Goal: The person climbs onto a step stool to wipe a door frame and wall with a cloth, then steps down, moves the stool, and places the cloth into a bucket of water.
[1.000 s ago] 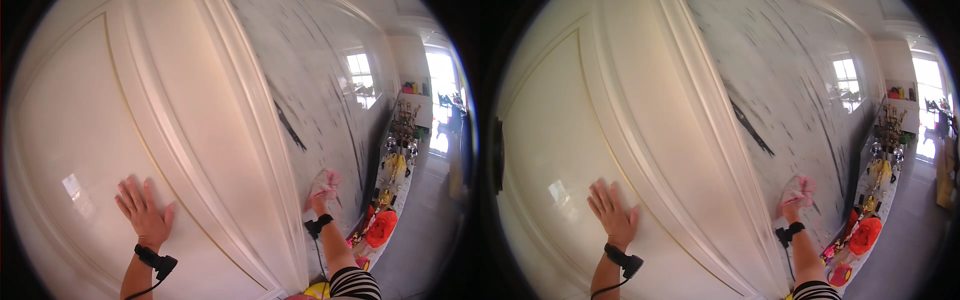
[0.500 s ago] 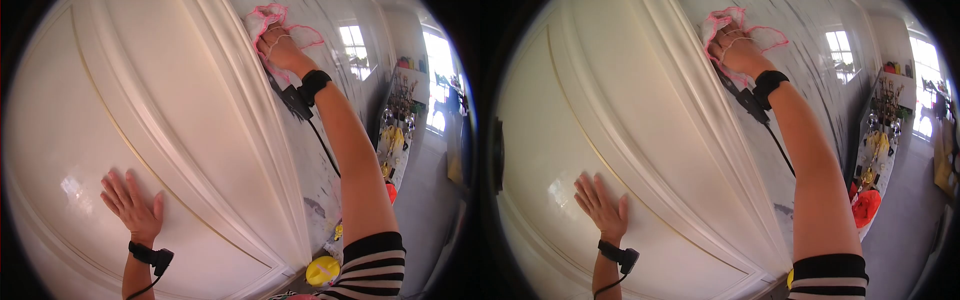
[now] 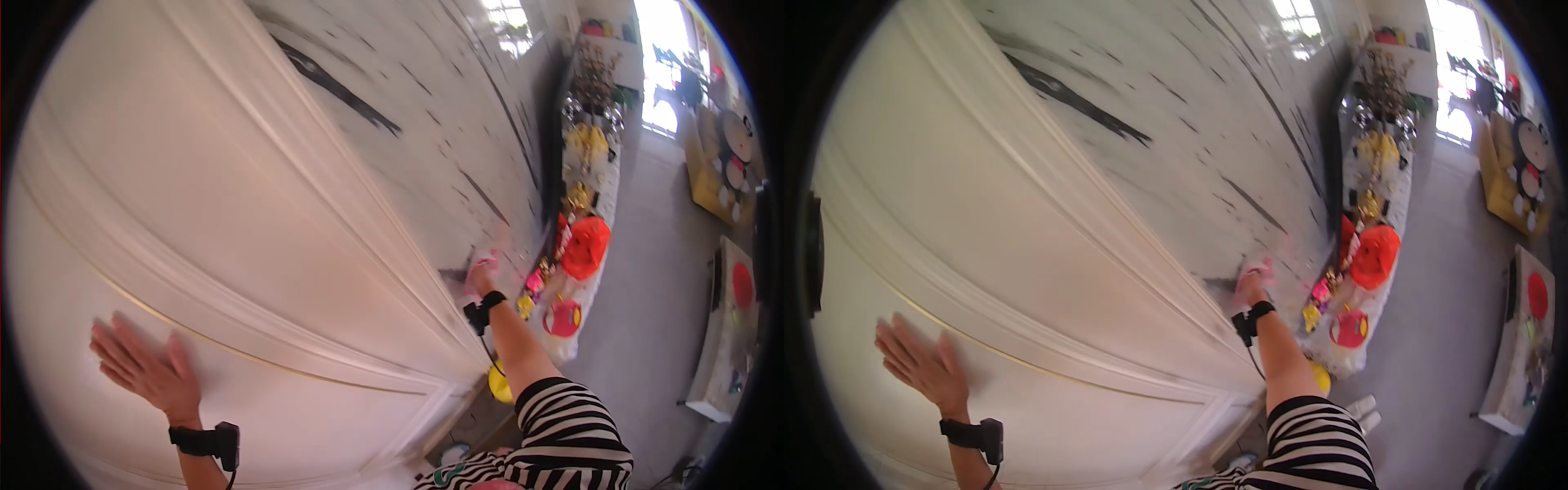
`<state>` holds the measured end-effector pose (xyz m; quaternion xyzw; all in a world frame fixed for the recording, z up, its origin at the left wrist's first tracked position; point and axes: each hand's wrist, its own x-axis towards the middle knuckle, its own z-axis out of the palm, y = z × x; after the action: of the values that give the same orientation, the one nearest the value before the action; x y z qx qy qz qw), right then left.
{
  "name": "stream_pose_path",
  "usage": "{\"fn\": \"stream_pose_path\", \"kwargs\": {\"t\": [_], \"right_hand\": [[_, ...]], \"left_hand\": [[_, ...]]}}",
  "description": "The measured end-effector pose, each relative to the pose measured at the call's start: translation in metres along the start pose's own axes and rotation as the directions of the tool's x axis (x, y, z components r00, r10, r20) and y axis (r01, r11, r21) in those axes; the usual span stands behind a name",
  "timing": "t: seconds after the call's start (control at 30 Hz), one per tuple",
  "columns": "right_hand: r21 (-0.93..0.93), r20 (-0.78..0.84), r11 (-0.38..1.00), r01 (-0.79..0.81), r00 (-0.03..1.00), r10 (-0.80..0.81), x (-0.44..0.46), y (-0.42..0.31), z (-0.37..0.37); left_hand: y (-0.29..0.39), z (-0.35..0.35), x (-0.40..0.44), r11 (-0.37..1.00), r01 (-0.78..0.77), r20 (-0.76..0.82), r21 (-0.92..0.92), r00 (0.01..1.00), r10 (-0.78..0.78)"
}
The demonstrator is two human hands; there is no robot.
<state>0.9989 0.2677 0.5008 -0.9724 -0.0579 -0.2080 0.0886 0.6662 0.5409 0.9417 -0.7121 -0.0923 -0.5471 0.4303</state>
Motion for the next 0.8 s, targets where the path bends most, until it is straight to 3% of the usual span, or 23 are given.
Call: {"fn": "stream_pose_path", "kwargs": {"t": [0.13,0.2,0.3,0.37,0.5,0.57,0.6,0.77,0.8], "right_hand": [[0.183,0.015,0.977,0.107,0.994,-0.112,-0.060,-0.005,0.031],[0.405,0.023,0.911,0.077,0.995,-0.095,-0.076,0.008,0.019],[0.771,0.096,0.629,-0.099,0.995,0.038,-0.106,0.041,-0.018],[0.927,0.183,0.306,-0.215,0.975,0.129,-0.129,0.066,-0.047],[0.925,0.330,-0.275,-0.261,0.912,0.244,-0.187,0.126,-0.111],[0.885,0.362,-0.403,-0.233,0.889,0.281,-0.219,0.155,-0.140],[0.872,0.370,-0.437,-0.218,0.880,0.299,-0.236,0.168,-0.154],[0.862,0.391,-0.468,-0.196,0.845,0.366,-0.304,0.207,-0.199],[0.861,0.395,-0.468,-0.197,0.839,0.373,-0.313,0.208,-0.207]], "left_hand": [[0.000,0.004,-0.001,0.999,-0.051,-0.042,-0.015,0.998,0.050],[-0.001,0.006,-0.001,0.997,-0.071,-0.120,-0.026,0.991,0.067],[-0.005,0.009,-0.002,0.994,-0.107,-0.127,-0.035,0.987,0.102],[-0.015,0.015,-0.006,0.994,-0.104,-0.172,0.032,0.979,0.108],[-0.043,0.042,-0.016,0.983,-0.102,-0.052,0.154,0.992,0.112],[-0.031,0.035,-0.019,0.834,-0.068,0.100,0.548,0.995,0.016],[-0.029,0.031,-0.021,0.838,-0.089,0.129,0.539,0.991,0.023],[-0.028,0.018,-0.020,0.990,-0.070,-0.091,0.121,0.993,0.082],[-0.031,0.023,-0.018,0.992,-0.064,-0.081,0.108,0.994,0.073]]}}
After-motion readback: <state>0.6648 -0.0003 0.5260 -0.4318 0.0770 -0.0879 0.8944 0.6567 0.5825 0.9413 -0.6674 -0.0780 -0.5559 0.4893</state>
